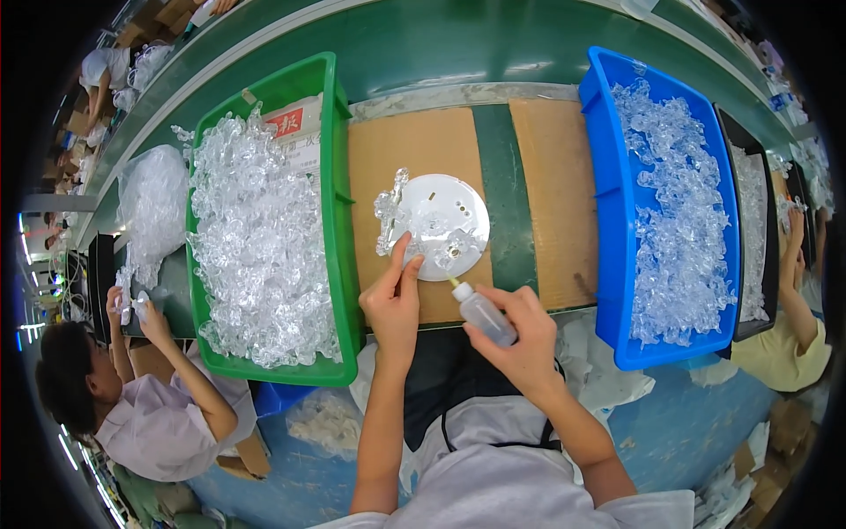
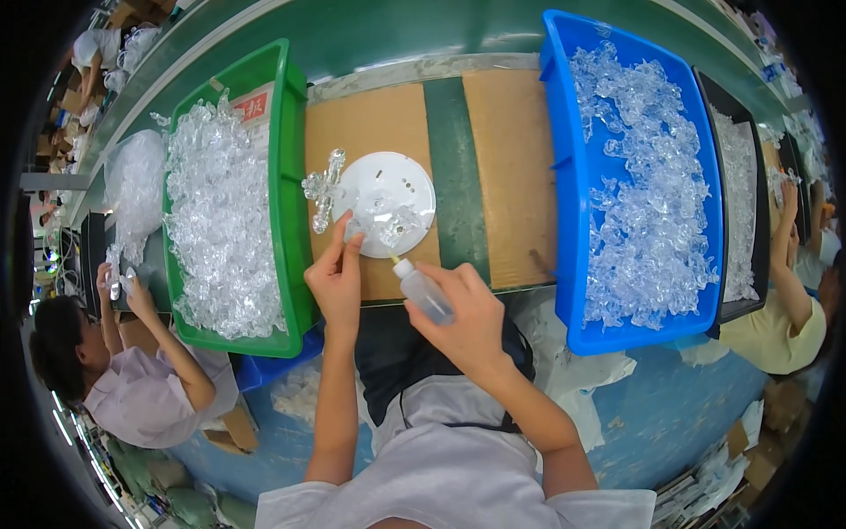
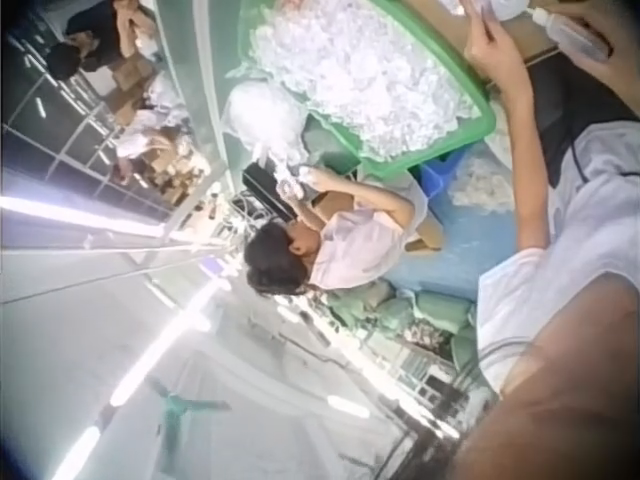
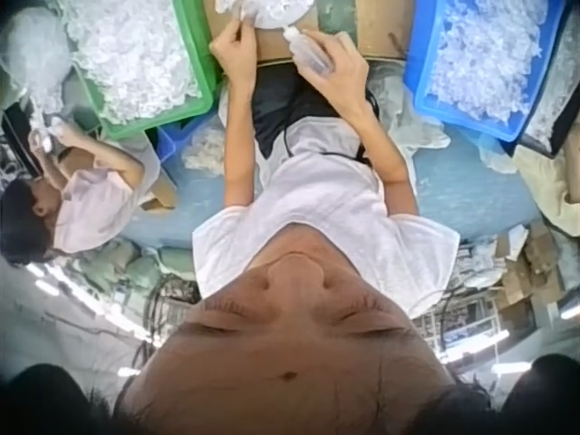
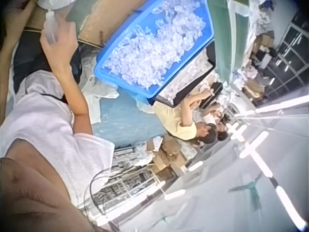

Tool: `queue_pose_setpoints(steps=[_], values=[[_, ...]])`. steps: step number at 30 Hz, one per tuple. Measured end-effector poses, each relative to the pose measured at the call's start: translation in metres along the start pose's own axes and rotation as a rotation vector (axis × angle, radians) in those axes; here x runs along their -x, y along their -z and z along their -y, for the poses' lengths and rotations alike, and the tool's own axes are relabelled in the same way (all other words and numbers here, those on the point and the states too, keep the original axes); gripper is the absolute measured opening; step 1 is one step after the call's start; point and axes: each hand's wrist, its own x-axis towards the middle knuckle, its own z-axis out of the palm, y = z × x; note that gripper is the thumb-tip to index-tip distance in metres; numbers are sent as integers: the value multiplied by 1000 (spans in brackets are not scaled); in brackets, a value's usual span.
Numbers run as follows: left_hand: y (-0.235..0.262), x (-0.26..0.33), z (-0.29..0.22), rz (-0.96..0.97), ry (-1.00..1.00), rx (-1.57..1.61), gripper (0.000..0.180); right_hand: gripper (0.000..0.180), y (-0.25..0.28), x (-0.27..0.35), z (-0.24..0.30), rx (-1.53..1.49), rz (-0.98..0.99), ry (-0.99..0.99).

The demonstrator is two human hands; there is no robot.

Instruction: Assembling small decorative fixtures by gluing plastic components onto a base plate.

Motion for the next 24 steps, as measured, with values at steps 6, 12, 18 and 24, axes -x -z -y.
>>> queue_pose_setpoints(steps=[6, 12, 18, 24], values=[[4, 1, -9, 3, 38, 38, 29, 47, 14, -13, -22, -192, -256, -19], [1, 27, 6, 13, 62, 116, 46, 55, 13, -62, -72, -280, -488, -37], [15, 79, 12, -65, -326, -52, 34, 64, 18, -45, -67, -69, -443, 58], [24, 70, 18, -84, -423, -22, 29, 42, 69, -17, 54, 295, -14, 225]])
